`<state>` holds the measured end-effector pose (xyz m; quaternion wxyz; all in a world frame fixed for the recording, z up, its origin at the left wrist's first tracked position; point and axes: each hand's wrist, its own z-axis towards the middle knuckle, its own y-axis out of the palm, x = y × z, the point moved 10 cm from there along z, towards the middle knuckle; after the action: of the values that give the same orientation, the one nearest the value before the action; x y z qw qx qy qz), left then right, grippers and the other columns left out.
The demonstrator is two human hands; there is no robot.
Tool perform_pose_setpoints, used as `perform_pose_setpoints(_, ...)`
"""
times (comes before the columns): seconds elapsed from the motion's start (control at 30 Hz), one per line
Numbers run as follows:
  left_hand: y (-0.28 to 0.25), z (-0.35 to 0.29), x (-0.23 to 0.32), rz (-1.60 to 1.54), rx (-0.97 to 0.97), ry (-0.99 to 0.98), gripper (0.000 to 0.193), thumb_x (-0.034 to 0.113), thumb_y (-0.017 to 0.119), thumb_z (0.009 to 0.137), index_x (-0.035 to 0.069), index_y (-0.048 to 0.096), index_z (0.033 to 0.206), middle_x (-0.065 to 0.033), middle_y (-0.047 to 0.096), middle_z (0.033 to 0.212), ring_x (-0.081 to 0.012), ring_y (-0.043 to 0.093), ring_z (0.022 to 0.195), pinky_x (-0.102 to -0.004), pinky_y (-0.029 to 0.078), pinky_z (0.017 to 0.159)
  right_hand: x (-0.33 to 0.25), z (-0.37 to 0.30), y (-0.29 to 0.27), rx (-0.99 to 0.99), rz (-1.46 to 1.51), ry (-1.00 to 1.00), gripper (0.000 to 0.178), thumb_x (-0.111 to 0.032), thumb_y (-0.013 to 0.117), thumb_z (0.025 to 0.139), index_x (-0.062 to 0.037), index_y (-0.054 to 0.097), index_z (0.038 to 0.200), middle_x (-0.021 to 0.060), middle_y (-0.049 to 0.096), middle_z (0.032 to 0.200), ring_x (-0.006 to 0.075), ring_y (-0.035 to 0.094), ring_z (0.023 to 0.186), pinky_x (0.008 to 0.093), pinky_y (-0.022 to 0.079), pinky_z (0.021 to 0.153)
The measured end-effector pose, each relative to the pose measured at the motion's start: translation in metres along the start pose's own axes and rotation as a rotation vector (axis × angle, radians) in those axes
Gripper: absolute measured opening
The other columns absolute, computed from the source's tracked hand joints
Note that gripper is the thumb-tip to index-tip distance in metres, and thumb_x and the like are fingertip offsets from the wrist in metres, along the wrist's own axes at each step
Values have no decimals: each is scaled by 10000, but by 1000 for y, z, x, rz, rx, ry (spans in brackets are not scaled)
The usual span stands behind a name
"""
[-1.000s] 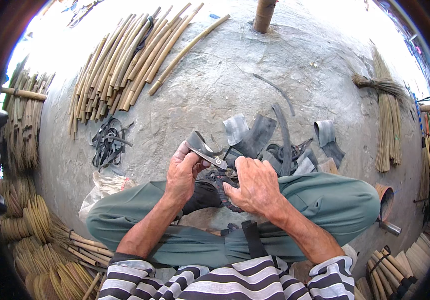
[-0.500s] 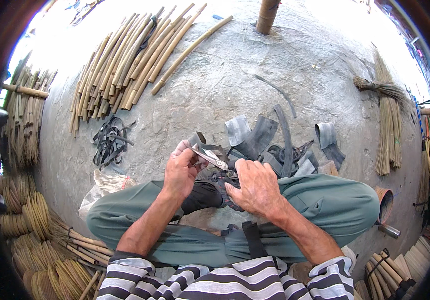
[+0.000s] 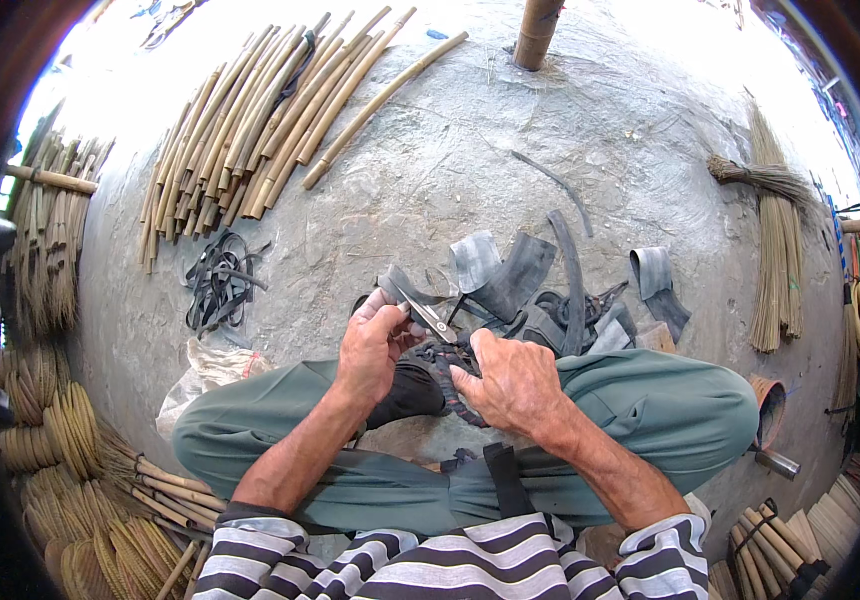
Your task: The person sits on the floor and uses shears to cut a long strip of black rubber into smaller pieces. They repeatedly pick up the rubber, cut sections, and place the cut pieces on the floor.
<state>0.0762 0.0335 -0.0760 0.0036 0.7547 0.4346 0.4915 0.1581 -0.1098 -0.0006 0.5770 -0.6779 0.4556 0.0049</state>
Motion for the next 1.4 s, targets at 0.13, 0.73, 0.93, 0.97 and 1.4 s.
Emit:
perform_pose_setpoints(0.13, -7, 6, 6, -93, 24, 4, 105, 146, 559, 1018, 104, 621, 1092, 1, 689, 953, -104, 661, 797, -316, 566, 803, 3, 0, 3, -8, -29, 3, 417, -375, 753, 894, -3, 574, 953, 232, 698, 774, 433, 715, 765, 531, 549, 689)
perform_pose_setpoints(0.73, 4, -2, 7, 4, -24, 54, 101, 128, 584, 1020, 84, 662, 1068, 8, 698, 973, -65, 629, 795, -276, 547, 803, -2, 0, 0, 48, -62, -35, 444, -402, 767, 872, 1, 593, 943, 220, 697, 752, 405, 713, 726, 509, 535, 691)
perform_pose_setpoints(0.93, -6, 4, 2, -54, 40, -12, 102, 122, 572, 1023, 91, 630, 1101, -6, 696, 953, -86, 648, 773, -287, 547, 759, 0, 0, 3, 2, -57, -28, 412, -380, 732, 914, 2, 580, 939, 226, 690, 723, 423, 717, 713, 520, 558, 663)
perform_pose_setpoints(0.97, -10, 6, 2, -76, 59, -12, 105, 116, 569, 1022, 91, 623, 1109, -9, 693, 946, -90, 650, 768, -289, 546, 749, 0, 0, 4, -4, -74, -28, 418, -386, 739, 911, 6, 596, 934, 225, 700, 731, 409, 725, 702, 509, 567, 658)
perform_pose_setpoints(1.4, 5, -2, 3, 2, -33, 77, 91, 92, 587, 1001, 74, 647, 1068, 6, 686, 960, -63, 620, 788, -257, 545, 792, -5, -1, -8, 200, -152, -148, 485, -394, 814, 806, -30, 583, 1027, 154, 649, 956, 327, 633, 924, 449, 420, 808)
